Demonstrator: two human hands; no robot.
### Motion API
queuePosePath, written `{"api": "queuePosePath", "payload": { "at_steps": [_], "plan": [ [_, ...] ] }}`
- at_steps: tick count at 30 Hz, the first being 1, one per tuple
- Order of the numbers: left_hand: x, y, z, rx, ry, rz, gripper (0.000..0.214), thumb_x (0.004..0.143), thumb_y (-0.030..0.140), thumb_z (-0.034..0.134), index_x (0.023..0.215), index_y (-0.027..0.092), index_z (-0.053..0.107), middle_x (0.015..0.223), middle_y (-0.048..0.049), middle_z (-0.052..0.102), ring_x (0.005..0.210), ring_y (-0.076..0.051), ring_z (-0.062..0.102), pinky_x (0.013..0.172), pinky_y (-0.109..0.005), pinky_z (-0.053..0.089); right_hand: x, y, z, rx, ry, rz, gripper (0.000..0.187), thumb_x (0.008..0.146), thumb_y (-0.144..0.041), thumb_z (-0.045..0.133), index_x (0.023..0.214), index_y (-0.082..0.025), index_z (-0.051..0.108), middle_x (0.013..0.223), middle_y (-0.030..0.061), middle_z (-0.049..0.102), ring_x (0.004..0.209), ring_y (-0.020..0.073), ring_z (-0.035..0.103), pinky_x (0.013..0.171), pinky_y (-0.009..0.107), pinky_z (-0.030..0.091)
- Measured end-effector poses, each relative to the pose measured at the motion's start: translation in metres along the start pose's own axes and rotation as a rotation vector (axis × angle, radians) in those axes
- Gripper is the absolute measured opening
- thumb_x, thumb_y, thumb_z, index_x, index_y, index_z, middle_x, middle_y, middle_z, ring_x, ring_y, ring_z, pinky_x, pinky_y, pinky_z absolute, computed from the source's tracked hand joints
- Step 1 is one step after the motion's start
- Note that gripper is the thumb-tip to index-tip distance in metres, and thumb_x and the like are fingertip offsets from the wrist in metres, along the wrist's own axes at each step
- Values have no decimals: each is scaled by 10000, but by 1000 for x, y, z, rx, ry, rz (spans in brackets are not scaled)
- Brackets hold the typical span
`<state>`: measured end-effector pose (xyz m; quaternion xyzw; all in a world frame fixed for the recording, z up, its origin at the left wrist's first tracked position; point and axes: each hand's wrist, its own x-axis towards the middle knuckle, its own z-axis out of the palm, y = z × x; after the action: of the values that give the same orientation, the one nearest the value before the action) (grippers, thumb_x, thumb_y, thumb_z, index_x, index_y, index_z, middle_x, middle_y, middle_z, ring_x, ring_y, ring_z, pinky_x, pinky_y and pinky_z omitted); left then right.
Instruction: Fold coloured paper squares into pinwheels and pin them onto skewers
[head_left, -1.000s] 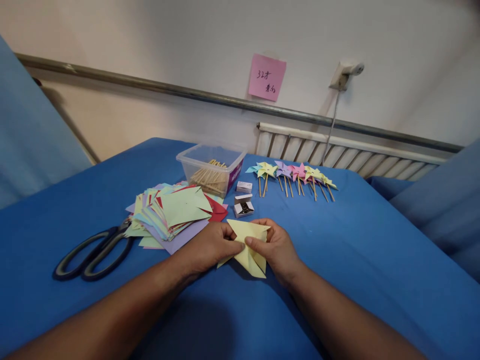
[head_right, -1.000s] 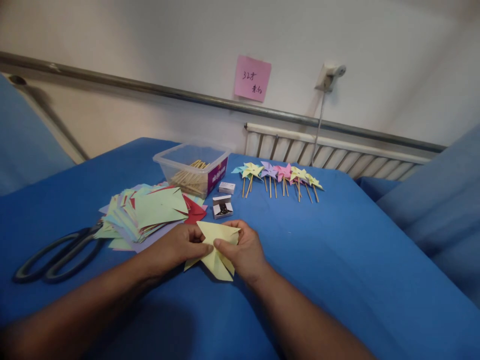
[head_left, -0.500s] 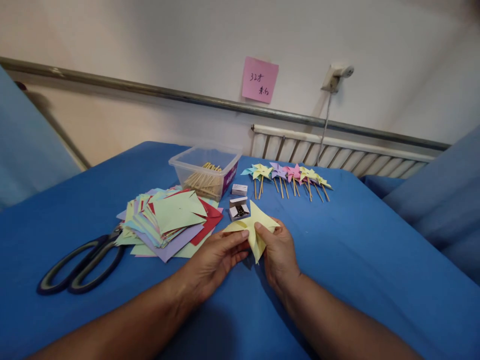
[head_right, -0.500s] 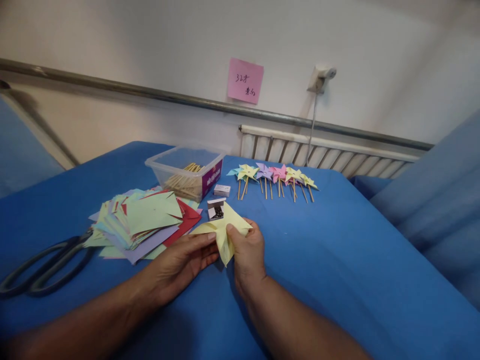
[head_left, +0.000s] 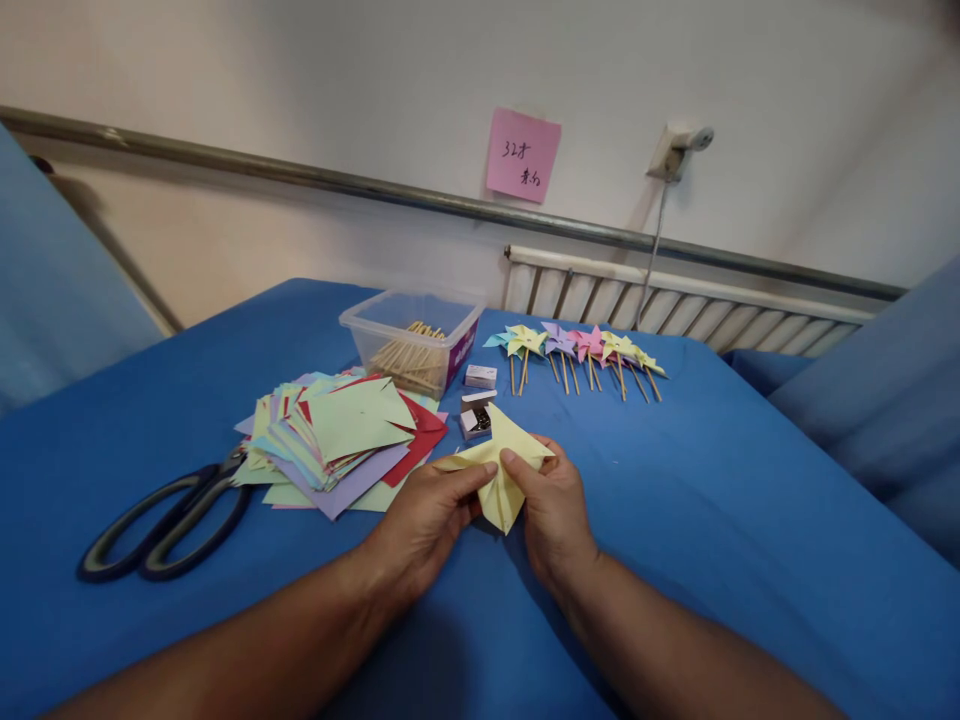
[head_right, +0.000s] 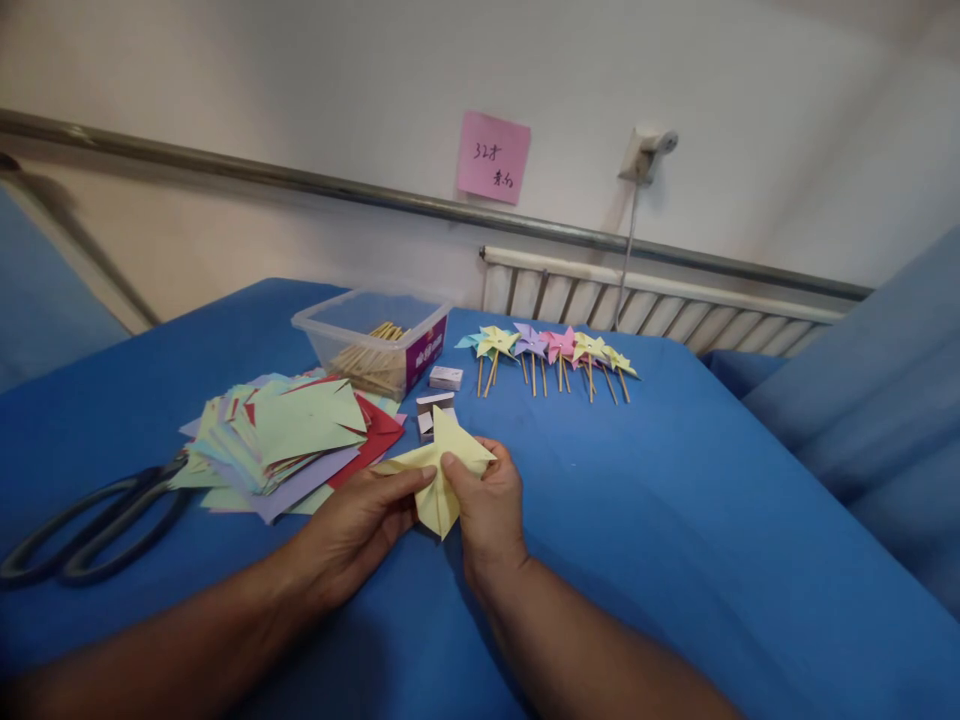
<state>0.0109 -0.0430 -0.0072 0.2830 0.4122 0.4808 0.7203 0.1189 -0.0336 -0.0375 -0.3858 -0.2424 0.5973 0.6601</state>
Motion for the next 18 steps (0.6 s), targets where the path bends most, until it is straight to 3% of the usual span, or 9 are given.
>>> {"api": "queuePosePath", "payload": {
  "at_steps": [3,6,11,15,18],
  "plan": [
    [0,2,-1,19,28,1,139,715,165,705,826,82,706,752,-93,720,694,-189,656,686,-280,521,0,-1,-2,8,-53,35,412,637,-254,793,961,-170,553,809,13,708,637,133,641,618,262,513],
    [2,9,-6,-6,39,-12,208,734,147,679,935,96,694,863,-105,734,752,-200,672,734,-299,535,1,-3,-5,-44,-102,24,382,705,-311,750,1004,-173,555,818,18,698,647,130,626,616,260,499],
    [6,28,-19,-64,71,4,268,746,107,645,1012,117,673,1019,-109,717,828,-205,679,747,-306,553,-4,-6,-6,-246,-186,-138,419,816,-345,638,1182,-210,483,739,-20,639,613,108,580,610,241,460],
    [5,39,-22,-103,106,42,309,733,66,635,1034,131,663,1026,-89,714,817,-184,679,739,-283,557,-15,-7,-5,-332,-327,-258,495,839,-250,595,1291,-293,397,906,-2,626,684,111,581,682,276,486],
    [3,40,-22,-101,86,24,297,723,71,648,1013,133,667,968,-79,721,797,-183,677,733,-279,554,-20,-7,-7,-472,-467,-354,452,840,-183,566,1262,-303,460,935,3,595,715,116,580,696,280,484]
  ]
}}
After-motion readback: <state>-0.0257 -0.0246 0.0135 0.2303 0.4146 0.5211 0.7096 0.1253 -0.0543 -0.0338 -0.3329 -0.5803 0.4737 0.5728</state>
